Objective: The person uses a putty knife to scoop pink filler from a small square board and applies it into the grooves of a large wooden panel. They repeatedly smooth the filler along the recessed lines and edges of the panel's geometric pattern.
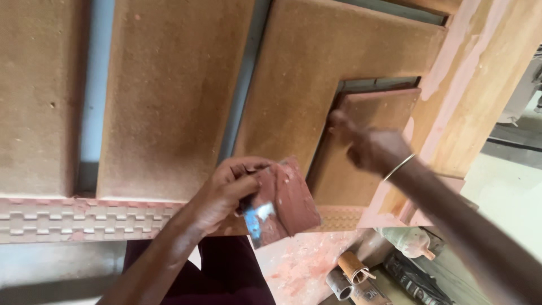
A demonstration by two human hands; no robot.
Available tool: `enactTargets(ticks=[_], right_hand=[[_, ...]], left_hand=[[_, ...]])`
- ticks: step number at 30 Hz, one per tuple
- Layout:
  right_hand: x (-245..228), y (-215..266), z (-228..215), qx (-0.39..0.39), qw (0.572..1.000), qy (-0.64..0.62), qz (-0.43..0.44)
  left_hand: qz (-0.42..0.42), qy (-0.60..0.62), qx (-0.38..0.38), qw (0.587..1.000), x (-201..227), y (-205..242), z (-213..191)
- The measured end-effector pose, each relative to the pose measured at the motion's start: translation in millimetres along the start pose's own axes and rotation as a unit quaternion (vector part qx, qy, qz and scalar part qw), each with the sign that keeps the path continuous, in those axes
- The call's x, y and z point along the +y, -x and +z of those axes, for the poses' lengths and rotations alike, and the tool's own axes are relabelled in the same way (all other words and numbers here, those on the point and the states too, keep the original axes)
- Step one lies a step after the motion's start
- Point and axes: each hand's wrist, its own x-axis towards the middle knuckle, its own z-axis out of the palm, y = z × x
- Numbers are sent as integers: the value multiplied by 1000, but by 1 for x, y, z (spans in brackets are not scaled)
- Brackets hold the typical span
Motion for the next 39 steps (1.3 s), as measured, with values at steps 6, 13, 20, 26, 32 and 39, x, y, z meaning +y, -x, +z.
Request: enactTargets(ticks=[6,13,20,26,32,39], right_hand=[[-101,72,50,-54,993,-60,82],[-115,53,5,-259,943,-49,202],[-128,57,18,-258,949,-9,184],[-156,80,27,-250,961,1,115],[-139,79,-27,-359,925,-44,116],[-195,124,-59,13,953,-304,-3]], left_hand=[[16,27,34,999,-1,11,4],[37,7,61,997,-4,34,1],[15,10,68,998,-22,33,0],[8,-20,94,995,-20,50,4],[-15,-66,82,994,-30,64,-2],[-137,8,-83,987,-79,45,24]])
